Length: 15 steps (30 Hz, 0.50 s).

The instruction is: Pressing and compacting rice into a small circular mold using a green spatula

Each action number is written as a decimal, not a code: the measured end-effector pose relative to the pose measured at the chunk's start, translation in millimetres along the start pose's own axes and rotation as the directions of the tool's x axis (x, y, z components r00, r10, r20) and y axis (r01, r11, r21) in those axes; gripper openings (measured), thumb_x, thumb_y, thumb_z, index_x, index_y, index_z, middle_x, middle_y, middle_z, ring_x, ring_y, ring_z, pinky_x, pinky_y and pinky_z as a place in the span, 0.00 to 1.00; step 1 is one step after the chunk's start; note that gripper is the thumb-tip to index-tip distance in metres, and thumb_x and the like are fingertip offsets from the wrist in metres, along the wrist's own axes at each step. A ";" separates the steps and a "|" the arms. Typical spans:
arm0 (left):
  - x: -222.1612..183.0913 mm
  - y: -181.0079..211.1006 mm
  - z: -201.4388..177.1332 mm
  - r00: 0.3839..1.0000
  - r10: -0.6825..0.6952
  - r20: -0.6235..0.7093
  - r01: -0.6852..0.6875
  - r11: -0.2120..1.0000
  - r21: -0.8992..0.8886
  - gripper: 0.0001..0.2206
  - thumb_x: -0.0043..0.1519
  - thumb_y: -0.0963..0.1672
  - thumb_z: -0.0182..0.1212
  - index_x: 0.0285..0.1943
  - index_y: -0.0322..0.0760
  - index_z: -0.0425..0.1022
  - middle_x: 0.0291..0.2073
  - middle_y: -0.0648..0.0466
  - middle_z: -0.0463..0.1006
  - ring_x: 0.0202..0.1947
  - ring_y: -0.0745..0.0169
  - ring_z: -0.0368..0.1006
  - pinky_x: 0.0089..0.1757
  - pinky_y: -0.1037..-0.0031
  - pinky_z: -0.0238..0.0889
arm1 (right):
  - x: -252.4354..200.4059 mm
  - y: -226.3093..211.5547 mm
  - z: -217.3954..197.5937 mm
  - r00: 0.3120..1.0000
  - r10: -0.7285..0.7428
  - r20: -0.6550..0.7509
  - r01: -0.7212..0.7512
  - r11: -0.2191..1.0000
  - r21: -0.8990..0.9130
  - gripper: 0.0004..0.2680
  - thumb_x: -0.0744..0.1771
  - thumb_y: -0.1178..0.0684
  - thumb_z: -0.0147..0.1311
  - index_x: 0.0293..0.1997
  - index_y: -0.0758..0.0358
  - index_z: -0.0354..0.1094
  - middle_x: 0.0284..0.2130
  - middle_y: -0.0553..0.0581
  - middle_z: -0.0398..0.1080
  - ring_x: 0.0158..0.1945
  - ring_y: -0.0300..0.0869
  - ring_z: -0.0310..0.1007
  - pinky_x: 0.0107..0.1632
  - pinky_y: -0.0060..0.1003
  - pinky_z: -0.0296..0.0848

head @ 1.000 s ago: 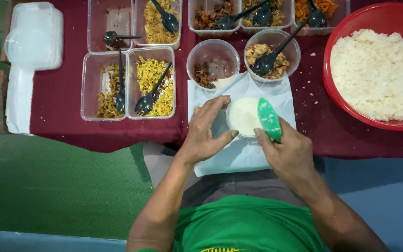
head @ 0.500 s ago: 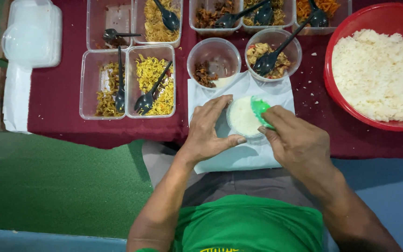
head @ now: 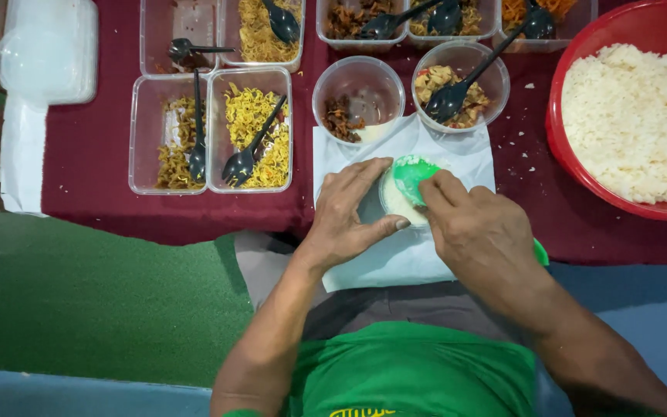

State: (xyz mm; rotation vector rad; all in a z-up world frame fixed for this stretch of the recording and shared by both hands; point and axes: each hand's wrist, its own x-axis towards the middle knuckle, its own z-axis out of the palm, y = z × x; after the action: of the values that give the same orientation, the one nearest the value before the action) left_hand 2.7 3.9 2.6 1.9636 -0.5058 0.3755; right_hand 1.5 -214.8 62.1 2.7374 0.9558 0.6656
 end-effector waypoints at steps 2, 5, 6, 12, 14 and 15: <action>1.1 -1.0 -1.0 1.000 0.005 -0.002 -0.005 1.000 -0.011 0.35 0.54 0.54 0.75 0.67 0.36 0.71 0.55 0.48 0.78 0.56 0.51 0.76 0.52 0.69 0.61 | -0.7 2.2 4.7 1.000 -0.024 0.011 0.024 0.999 -0.026 0.06 0.67 0.50 0.55 0.48 0.47 0.71 0.44 0.41 0.69 0.22 0.34 0.65 0.30 0.27 0.70; 1.0 -2.1 -1.3 1.000 0.008 -0.005 -0.008 1.000 -0.029 0.34 0.54 0.54 0.76 0.67 0.36 0.71 0.55 0.48 0.79 0.56 0.50 0.76 0.52 0.68 0.62 | 2.1 2.6 3.0 0.997 -0.062 0.037 0.063 0.997 -0.048 0.07 0.65 0.51 0.55 0.47 0.48 0.72 0.45 0.42 0.70 0.22 0.34 0.65 0.28 0.28 0.69; 1.4 -2.2 -1.3 1.000 0.010 -0.006 -0.010 0.999 -0.035 0.35 0.54 0.54 0.76 0.67 0.37 0.71 0.55 0.48 0.79 0.56 0.49 0.76 0.52 0.66 0.63 | 4.0 2.7 0.7 0.996 -0.073 0.050 0.075 0.996 -0.046 0.08 0.65 0.52 0.55 0.47 0.49 0.72 0.46 0.44 0.70 0.23 0.35 0.67 0.28 0.29 0.69; 2.6 -0.1 -2.7 1.000 -0.002 -0.008 0.002 0.999 -0.039 0.33 0.53 0.53 0.77 0.65 0.36 0.72 0.55 0.48 0.78 0.56 0.49 0.76 0.53 0.68 0.61 | -1.7 13.7 18.2 0.979 -0.171 0.107 0.173 0.985 -0.005 0.11 0.63 0.52 0.55 0.50 0.50 0.72 0.46 0.47 0.70 0.23 0.36 0.67 0.27 0.31 0.70; 3.1 0.5 -2.8 1.000 -0.002 -0.008 0.002 0.999 -0.037 0.33 0.53 0.53 0.77 0.65 0.36 0.72 0.55 0.48 0.79 0.56 0.49 0.76 0.53 0.68 0.61 | 0.9 15.1 13.5 0.976 -0.182 0.122 0.182 0.983 0.012 0.11 0.64 0.52 0.55 0.50 0.51 0.71 0.47 0.48 0.70 0.24 0.37 0.68 0.27 0.31 0.70; 3.7 0.8 -2.8 1.000 -0.002 -0.007 0.001 0.999 -0.032 0.34 0.53 0.53 0.77 0.65 0.36 0.72 0.56 0.47 0.79 0.56 0.49 0.77 0.53 0.68 0.61 | 2.2 15.8 11.2 0.972 -0.194 0.134 0.191 0.981 0.030 0.11 0.64 0.52 0.55 0.51 0.52 0.71 0.47 0.48 0.70 0.24 0.38 0.69 0.27 0.31 0.71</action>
State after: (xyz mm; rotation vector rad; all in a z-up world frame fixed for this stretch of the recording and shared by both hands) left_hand 5.3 5.4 6.2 1.9312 -0.5027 0.3717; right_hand 16.8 -225.9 57.7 2.6193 1.1789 0.4333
